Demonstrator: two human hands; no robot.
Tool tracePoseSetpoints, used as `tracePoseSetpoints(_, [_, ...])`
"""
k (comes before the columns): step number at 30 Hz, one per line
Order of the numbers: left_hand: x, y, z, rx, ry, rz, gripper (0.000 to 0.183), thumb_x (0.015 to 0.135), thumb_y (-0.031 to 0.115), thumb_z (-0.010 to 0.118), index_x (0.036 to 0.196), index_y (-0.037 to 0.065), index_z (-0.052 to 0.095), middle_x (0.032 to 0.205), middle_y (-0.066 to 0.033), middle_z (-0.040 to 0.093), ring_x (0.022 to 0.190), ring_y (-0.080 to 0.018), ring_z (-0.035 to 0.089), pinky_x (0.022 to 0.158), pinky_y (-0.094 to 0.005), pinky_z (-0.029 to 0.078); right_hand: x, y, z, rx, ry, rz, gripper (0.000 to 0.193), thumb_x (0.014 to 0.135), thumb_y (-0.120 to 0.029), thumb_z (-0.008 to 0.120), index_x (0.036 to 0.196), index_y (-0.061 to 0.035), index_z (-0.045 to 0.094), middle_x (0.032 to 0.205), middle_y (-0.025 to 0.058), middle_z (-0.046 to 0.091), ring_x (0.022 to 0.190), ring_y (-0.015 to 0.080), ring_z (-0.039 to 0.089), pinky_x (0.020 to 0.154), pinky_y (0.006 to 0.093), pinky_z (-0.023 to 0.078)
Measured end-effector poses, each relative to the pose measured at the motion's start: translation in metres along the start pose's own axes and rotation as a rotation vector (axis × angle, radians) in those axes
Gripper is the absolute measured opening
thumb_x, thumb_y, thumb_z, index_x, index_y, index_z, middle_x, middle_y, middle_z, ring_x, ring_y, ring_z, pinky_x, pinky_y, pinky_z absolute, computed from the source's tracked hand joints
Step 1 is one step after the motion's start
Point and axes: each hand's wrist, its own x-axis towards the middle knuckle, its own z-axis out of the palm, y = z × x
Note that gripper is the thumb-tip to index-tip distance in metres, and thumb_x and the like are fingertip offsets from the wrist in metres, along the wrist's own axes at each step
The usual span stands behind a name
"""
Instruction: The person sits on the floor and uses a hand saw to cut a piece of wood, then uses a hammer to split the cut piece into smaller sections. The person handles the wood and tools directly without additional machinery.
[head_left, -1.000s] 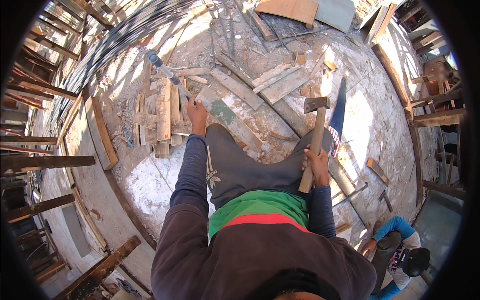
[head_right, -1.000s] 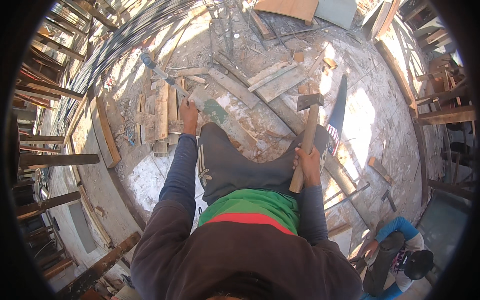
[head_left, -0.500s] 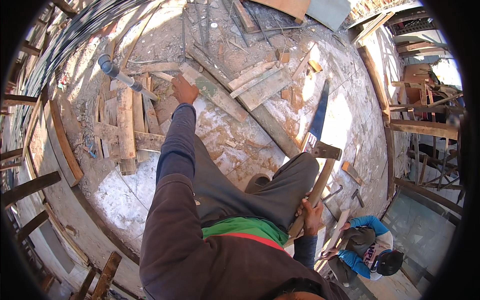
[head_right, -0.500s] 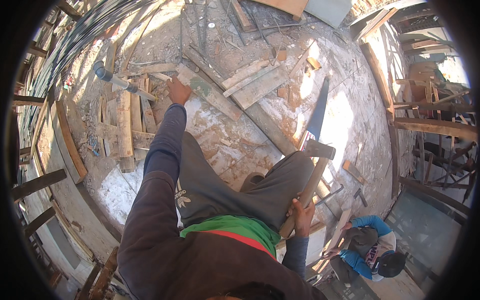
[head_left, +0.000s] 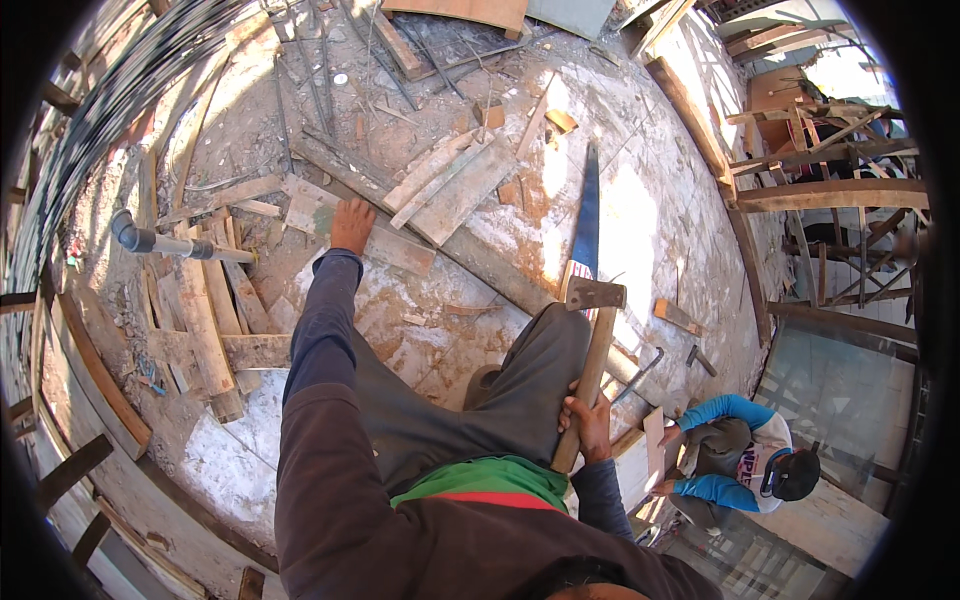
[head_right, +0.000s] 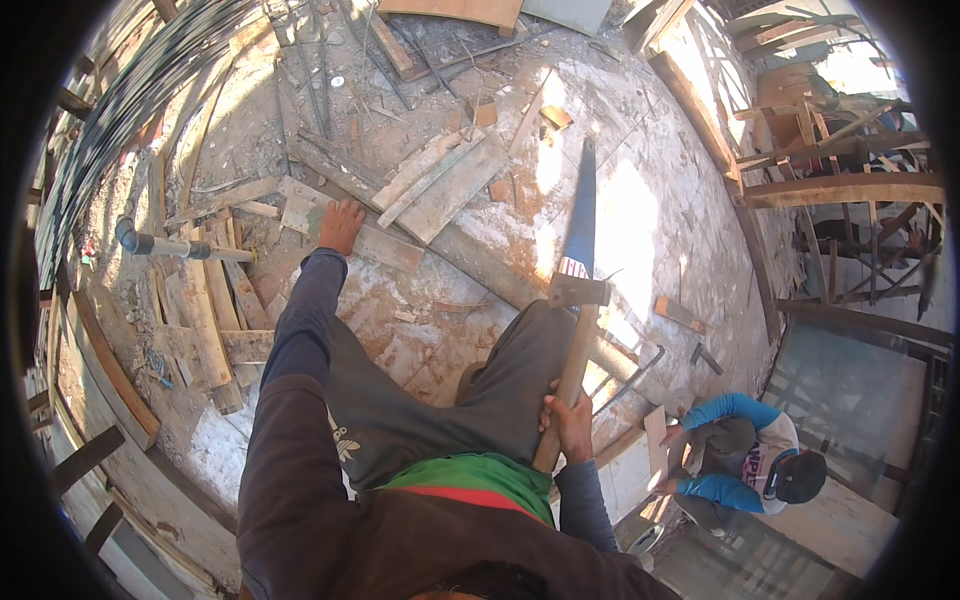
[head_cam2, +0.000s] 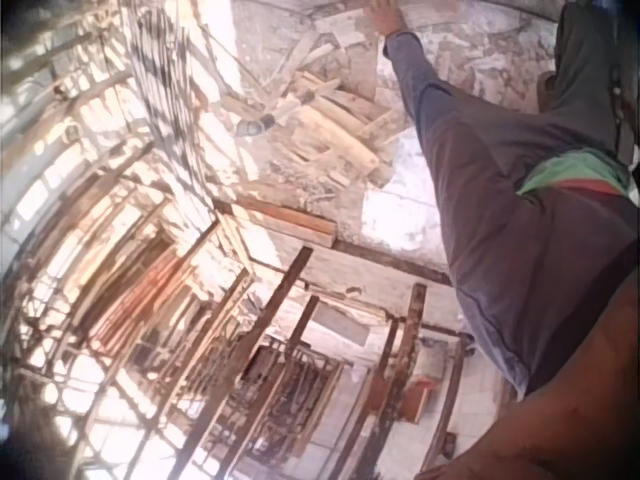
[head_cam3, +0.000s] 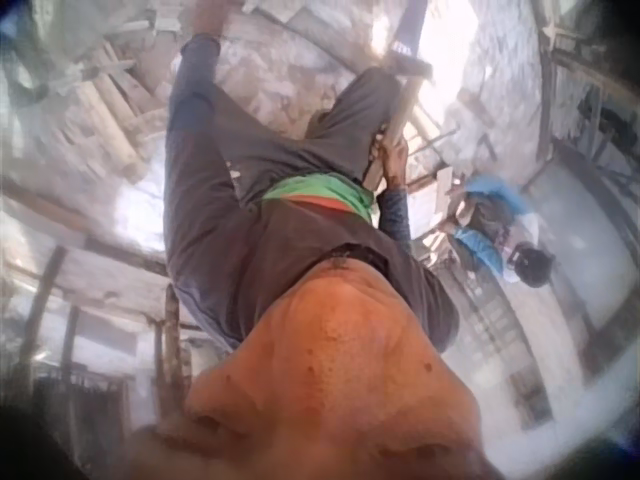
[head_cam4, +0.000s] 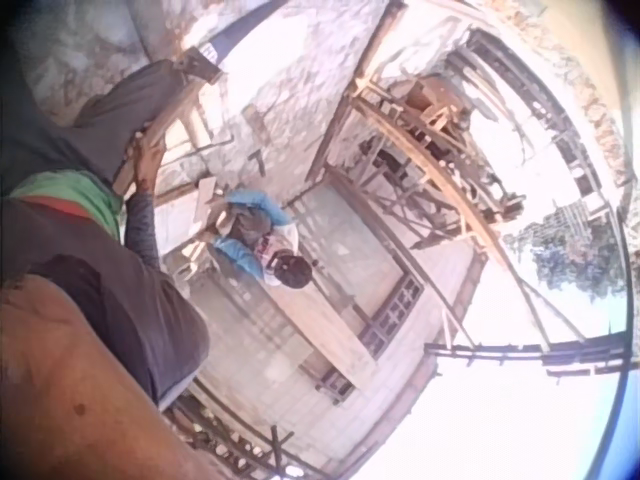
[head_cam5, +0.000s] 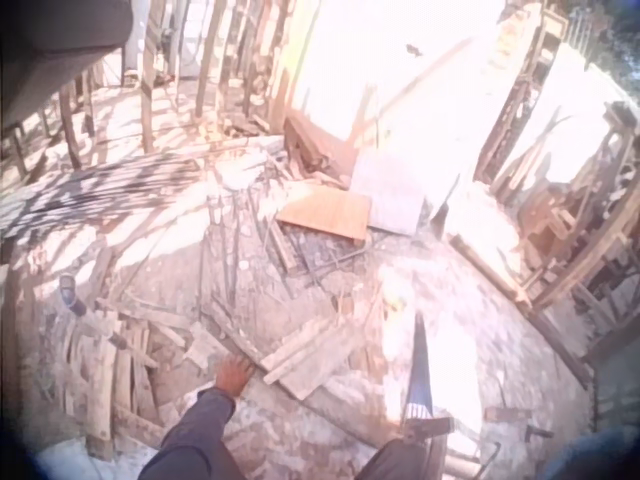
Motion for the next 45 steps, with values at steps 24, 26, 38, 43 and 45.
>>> tracePoseSetpoints(24, [-0.279, 0.062, -0.207, -0.994, 0.181, -0.666, 0.084, 0.065, 0.04, 0.085, 0.124, -0.002, 0.042, 0.113, -0.0301, 0.061, 0.099, -0.0465, 0.063, 0.084, -0.049, 0.051, 0.09, -0.008, 0.013, 0.022, -0.231, 0.02, 0.022, 0.088, -0.01, 0.06, 0.108, -0.0063, 0.053, 0.068, 0.0043, 0.051, 0.051, 0.0152, 0.05, 0.045, 0.0303, 0.047])
tracePoseSetpoints(26, [-0.328, 0.046, -0.173, -1.037, 0.187, -0.889, 0.085, 0.065, 0.04, 0.086, 0.124, -0.003, 0.043, 0.11, -0.0311, 0.064, 0.1, -0.0456, 0.064, 0.086, -0.0477, 0.052, 0.095, -0.01, 0.016, 0.018, -0.253, 0.018, 0.023, 0.087, -0.009, 0.06, 0.107, -0.0043, 0.051, 0.068, 0.0048, 0.051, 0.05, 0.0153, 0.05, 0.045, 0.0304, 0.045])
tracePoseSetpoints(38, [-0.429, -0.114, -0.089, -0.71, 0.399, -1.37, 0.08, 0.066, 0.046, 0.084, 0.118, -0.005, 0.05, 0.109, -0.0299, 0.067, 0.103, -0.0446, 0.065, 0.088, -0.0482, 0.051, 0.096, -0.008, 0.017, 0.014, -0.282, -0.003, 0.022, 0.087, -0.009, 0.059, 0.108, -0.0056, 0.053, 0.068, 0.0036, 0.051, 0.051, 0.0145, 0.051, 0.045, 0.0296, 0.047])
tracePoseSetpoints(43, [-0.41, -0.174, -0.077, -0.759, 0.385, -1.324, 0.082, 0.064, 0.047, 0.085, 0.119, -0.007, 0.056, 0.114, -0.0307, 0.066, 0.107, -0.0419, 0.066, 0.091, -0.0446, 0.052, 0.087, -0.009, 0.014, 0.026, -0.266, 0.007, 0.022, 0.087, -0.01, 0.059, 0.108, -0.006, 0.053, 0.069, 0.0035, 0.051, 0.051, 0.0146, 0.051, 0.045, 0.0298, 0.047])
tracePoseSetpoints(45, [-0.402, -0.188, -0.08, -0.818, 0.4, -1.312, 0.082, 0.064, 0.046, 0.085, 0.118, -0.007, 0.057, 0.115, -0.0307, 0.066, 0.108, -0.0408, 0.066, 0.092, -0.0438, 0.052, 0.089, -0.006, 0.011, 0.043, -0.261, 0.014, 0.022, 0.087, -0.01, 0.059, 0.108, -0.006, 0.053, 0.069, 0.0034, 0.051, 0.052, 0.0145, 0.051, 0.045, 0.0296, 0.047])
